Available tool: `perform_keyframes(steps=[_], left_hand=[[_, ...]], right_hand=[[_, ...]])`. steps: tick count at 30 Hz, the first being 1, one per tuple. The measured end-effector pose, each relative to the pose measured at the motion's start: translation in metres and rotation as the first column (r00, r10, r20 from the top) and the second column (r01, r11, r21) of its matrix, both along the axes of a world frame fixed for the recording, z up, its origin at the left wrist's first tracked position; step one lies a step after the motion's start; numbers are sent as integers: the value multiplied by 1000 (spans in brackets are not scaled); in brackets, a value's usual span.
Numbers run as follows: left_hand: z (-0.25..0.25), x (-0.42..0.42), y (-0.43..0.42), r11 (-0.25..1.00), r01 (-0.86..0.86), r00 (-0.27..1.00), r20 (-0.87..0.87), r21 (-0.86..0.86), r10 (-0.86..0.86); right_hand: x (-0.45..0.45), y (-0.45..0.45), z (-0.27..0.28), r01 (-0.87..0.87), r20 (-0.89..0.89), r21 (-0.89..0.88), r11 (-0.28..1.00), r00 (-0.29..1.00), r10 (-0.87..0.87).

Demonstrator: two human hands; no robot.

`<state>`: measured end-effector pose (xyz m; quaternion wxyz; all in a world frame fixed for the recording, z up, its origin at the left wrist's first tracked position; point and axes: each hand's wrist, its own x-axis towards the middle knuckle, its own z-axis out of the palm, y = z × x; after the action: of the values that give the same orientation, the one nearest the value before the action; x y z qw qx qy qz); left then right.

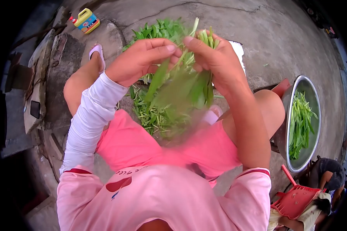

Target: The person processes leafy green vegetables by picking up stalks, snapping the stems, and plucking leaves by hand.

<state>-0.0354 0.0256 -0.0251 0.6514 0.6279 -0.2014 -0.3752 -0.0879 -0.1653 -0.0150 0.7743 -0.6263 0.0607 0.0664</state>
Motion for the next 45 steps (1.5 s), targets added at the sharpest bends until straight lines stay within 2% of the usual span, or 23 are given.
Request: perform_keyframes(steps=[3, 8, 14, 18, 19, 21, 22, 25, 26, 29, 33, 36, 39, 41, 42, 45], left_hand=[[0, 3, 4, 992, 89, 986, -134, -88, -100], [-5, 0, 1, 975, 166, 967, -166, -151, -191], [-4, 0, 4, 996, 89, 996, -10, -2, -89], [-11, 0, 5, 994, -88, 923, 380, 59, 59], [-11, -2, 4, 977, -202, 814, 567, 66, 130], [-8, -10, -1, 907, -421, 478, 850, 1, 221], [-7, -13, -4, 913, -402, 454, 850, -72, 267], [2, -27, -11, 971, -235, 490, 857, -49, 162], [2, -32, -15, 972, -235, 517, 845, -11, 135], [-1, -32, -18, 965, -256, 731, 666, 62, 151], [-10, -19, -16, 963, -235, 823, 501, -131, 269], [-9, -12, -10, 964, -247, 781, 567, -101, 260], [-1, -14, -8, 981, -181, 773, 626, 65, 101], [-4, -11, -7, 985, -144, 821, 567, 97, 65], [-6, -9, -6, 986, -127, 843, 535, 112, 48], [-4, -5, -4, 998, -60, 994, 94, -18, 61]], right_hand=[[-2, 0, 3, -10, -15, 12, 1000, 1000, 10], [-2, -4, 7, -14, -23, 64, 998, 1000, 15], [1, -18, 6, 13, 13, 81, 997, 1000, -15], [4, -27, 6, 35, 7, 57, 998, 999, -35], [3, -27, 6, 48, 4, 45, 998, 999, -48], [2, -19, 7, 105, 34, 34, 994, 994, -106], [3, -19, 3, 101, 26, 37, 994, 994, -102], [4, -14, 0, 98, 7, 13, 995, 995, -98], [4, -9, 0, 120, 19, 15, 993, 993, -120], [5, 0, -4, 149, 13, 54, 987, 989, -150], [3, 2, -3, 29, -18, 4, 1000, 999, -28], [1, 3, -4, 33, 31, -37, 999, 999, -32], [0, 3, -6, 76, 66, -67, 995, 995, -72], [0, 5, -8, 81, 88, -115, 990, 994, -71], [1, 4, -7, 76, 76, -105, 992, 995, -68], [1, -2, -4, 64, 48, -61, 996, 997, -61]])
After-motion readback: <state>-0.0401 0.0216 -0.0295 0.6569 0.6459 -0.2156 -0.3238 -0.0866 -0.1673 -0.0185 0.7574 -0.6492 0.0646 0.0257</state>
